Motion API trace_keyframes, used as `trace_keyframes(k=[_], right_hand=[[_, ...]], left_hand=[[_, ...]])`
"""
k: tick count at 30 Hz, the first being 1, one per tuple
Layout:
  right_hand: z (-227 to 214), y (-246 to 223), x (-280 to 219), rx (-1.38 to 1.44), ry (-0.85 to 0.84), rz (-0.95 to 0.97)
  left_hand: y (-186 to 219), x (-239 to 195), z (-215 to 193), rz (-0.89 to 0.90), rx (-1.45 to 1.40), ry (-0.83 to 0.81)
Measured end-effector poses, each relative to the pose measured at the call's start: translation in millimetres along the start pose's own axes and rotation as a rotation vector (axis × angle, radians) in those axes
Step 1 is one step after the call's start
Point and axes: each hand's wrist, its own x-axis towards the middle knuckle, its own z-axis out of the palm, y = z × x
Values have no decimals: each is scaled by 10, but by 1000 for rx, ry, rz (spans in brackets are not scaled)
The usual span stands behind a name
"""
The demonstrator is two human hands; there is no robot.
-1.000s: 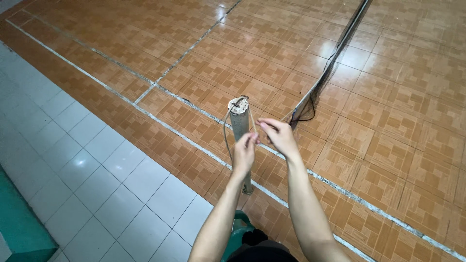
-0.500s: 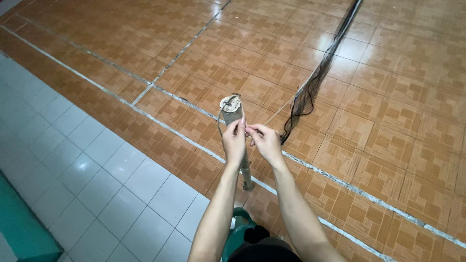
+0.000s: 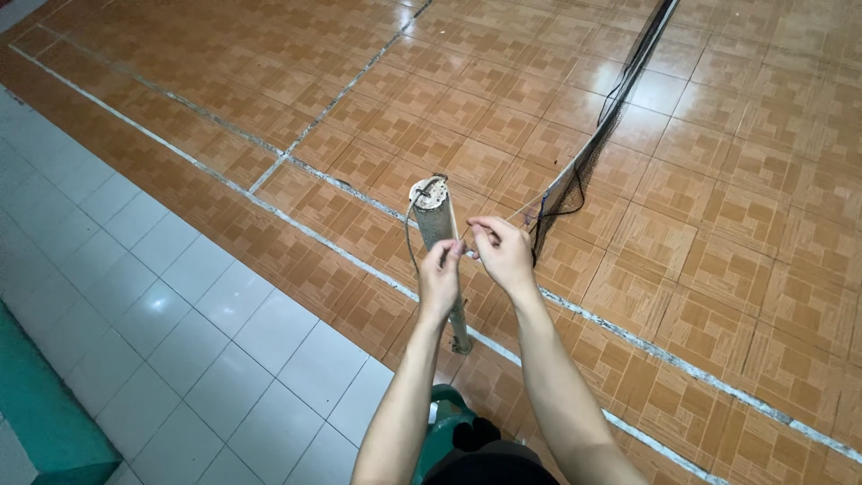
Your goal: The person unties and re-tyes strings to a metal pole to set up a badminton net.
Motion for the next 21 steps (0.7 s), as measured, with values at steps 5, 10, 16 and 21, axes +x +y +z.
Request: trace_keyframes(k=[5, 10, 16, 21], right_hand=[[134, -223, 123, -102, -108, 115], [168, -41, 46, 22, -96, 226], [38, 4, -365, 66, -185, 194], [-21, 221, -397, 207, -93, 247]], left_hand=[[-57, -180, -42, 127, 65, -94], [152, -96, -126, 24, 62, 5], [591, 136, 9, -100, 97, 130], [525, 99, -28, -44, 44, 131]])
